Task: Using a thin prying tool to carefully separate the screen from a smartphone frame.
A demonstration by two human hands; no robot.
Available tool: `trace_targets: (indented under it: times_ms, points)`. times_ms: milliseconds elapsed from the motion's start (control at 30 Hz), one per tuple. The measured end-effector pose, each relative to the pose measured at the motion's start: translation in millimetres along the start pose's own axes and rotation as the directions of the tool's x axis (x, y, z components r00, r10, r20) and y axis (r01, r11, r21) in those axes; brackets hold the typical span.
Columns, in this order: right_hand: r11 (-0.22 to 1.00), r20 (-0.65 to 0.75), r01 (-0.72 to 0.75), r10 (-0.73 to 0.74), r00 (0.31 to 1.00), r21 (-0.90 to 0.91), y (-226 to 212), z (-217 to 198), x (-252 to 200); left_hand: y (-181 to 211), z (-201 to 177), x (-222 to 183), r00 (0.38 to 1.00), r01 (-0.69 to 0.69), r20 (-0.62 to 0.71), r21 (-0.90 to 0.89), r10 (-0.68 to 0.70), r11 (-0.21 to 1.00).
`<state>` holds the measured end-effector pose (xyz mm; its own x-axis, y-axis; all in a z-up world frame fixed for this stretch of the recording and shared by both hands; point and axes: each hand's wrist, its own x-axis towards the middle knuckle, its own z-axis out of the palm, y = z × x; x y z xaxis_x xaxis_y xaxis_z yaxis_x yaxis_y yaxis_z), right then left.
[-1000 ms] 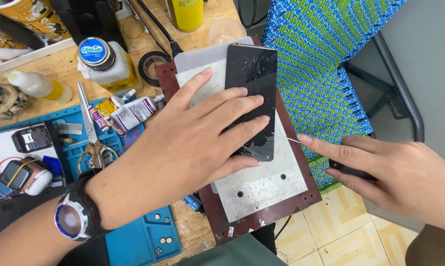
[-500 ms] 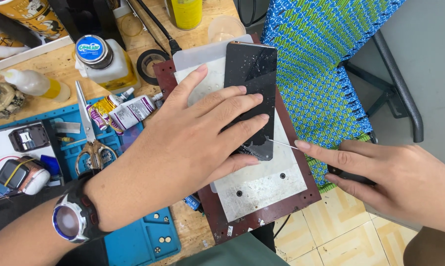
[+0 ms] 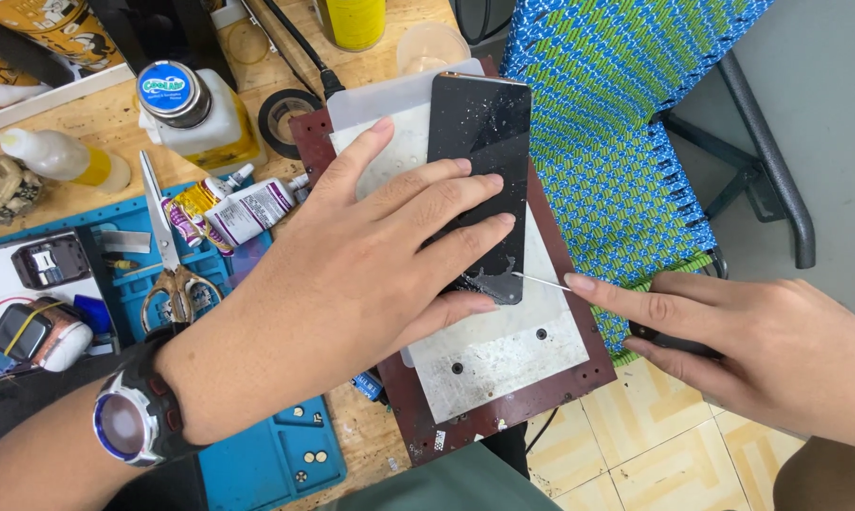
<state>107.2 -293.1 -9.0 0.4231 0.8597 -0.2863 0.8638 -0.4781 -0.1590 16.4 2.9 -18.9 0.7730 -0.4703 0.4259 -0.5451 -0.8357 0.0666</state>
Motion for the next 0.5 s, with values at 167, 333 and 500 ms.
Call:
trace_targets:
  times_ms: [167, 333, 500]
  points:
    - [0.998, 0.045, -0.055, 0.054, 0.998, 0.026, -0.2, -1.2, 0.2, -0.3, -0.3, 0.1, 1.000, -0.001, 0.004, -0.017, 0.001, 1.000]
    - [0.997, 0.045, -0.050, 0.048, 0.998, 0.050, 0.0, -1.7, -0.2, 0.1, 1.3, 0.8, 1.000, 0.006, -0.014, -0.038, -0.007, 0.999]
    - [0.998, 0.036, -0.034, 0.032, 0.999, 0.050, -1.3, -2.1, -0.5, 1.3, 4.2, 0.9, 0.999, 0.026, -0.035, -0.051, -0.028, 0.998]
